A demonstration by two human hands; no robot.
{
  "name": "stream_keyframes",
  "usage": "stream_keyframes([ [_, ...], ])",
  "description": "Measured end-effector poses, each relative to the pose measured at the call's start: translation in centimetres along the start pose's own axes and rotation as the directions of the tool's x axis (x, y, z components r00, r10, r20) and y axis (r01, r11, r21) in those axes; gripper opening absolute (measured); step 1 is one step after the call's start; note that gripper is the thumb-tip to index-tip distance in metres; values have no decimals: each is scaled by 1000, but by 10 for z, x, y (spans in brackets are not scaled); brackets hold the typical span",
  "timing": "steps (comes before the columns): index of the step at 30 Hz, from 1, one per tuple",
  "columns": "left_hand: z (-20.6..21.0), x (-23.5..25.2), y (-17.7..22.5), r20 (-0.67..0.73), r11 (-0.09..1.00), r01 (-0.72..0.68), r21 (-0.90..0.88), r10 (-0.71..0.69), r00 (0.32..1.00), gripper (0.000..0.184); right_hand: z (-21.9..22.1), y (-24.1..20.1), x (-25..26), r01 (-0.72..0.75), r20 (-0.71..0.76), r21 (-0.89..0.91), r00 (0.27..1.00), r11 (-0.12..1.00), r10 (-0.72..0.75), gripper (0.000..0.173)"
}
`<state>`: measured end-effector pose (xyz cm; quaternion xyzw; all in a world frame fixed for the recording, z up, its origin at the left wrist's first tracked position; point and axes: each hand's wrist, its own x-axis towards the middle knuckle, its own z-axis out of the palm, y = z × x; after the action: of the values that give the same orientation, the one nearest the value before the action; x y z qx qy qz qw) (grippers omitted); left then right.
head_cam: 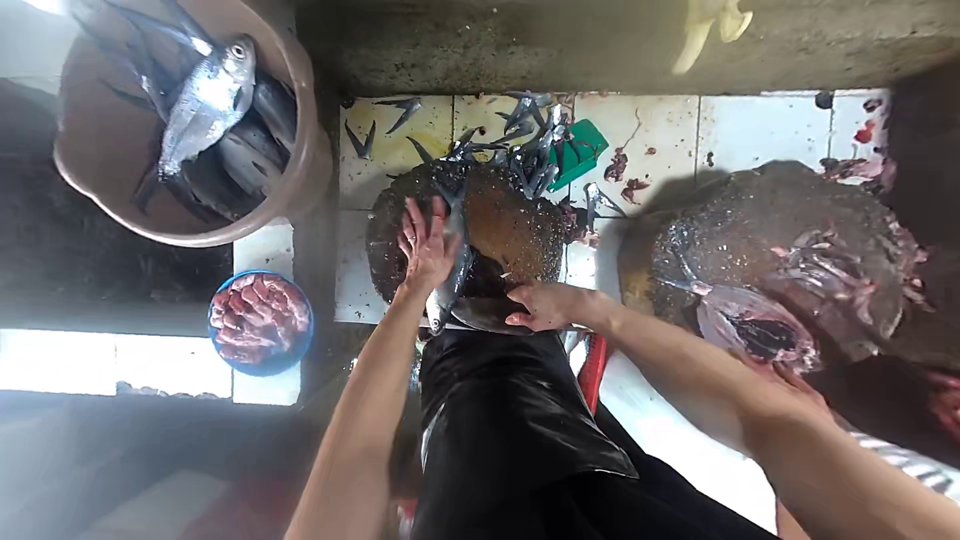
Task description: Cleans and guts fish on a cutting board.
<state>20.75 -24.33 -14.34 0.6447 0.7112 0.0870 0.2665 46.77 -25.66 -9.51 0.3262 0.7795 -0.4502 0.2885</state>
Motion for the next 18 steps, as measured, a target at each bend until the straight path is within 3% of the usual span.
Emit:
stream_keyframes([
  [1, -19, -7, 1, 130, 990, -141, -15, 142, 981, 84, -3, -1, 0, 2, -16, 1, 1000, 1000, -2, 57],
  [2, -36, -13, 5, 288, 960, -279, 17, 262, 921, 90, -6, -5, -2, -4, -24, 5, 1000, 1000, 4, 57],
  [4, -51, -17, 9, 582, 801, -556, 223, 348, 735, 100, -14, -20, -9, -36, -6, 1, 999, 999, 36, 56],
  [6, -57, -14, 9, 692, 584, -743, 328, 387, 610, 108, -21, -38, -17, -72, -6, -45, 997, 996, 71, 52],
  [8, -70, -4, 12, 670, 458, -820, 344, 492, 556, 95, -35, -61, -26, -142, -31, -108, 990, 984, 140, 50],
  [9, -74, 2, 12, 632, 453, -824, 341, 539, 558, 84, -42, -70, -31, -183, -71, -134, 982, 974, 175, 48],
  [11, -72, 11, 1, 511, 545, -756, 362, 563, 650, 70, -51, -86, -37, -276, -173, -185, 954, 943, 245, 43],
  [13, -69, 18, -9, 416, 623, -657, 425, 510, 753, 77, -59, -98, -37, -334, -219, -233, 933, 914, 285, 41],
  [15, -66, 17, -7, 394, 667, -585, 462, 436, 809, 79, -64, -106, -37, -350, -207, -288, 932, 892, 299, 35],
  [18, -59, 16, 0, 397, 739, -516, 433, 357, 845, 59, -79, -118, -32, -329, -179, -406, 944, 853, 278, 22],
])
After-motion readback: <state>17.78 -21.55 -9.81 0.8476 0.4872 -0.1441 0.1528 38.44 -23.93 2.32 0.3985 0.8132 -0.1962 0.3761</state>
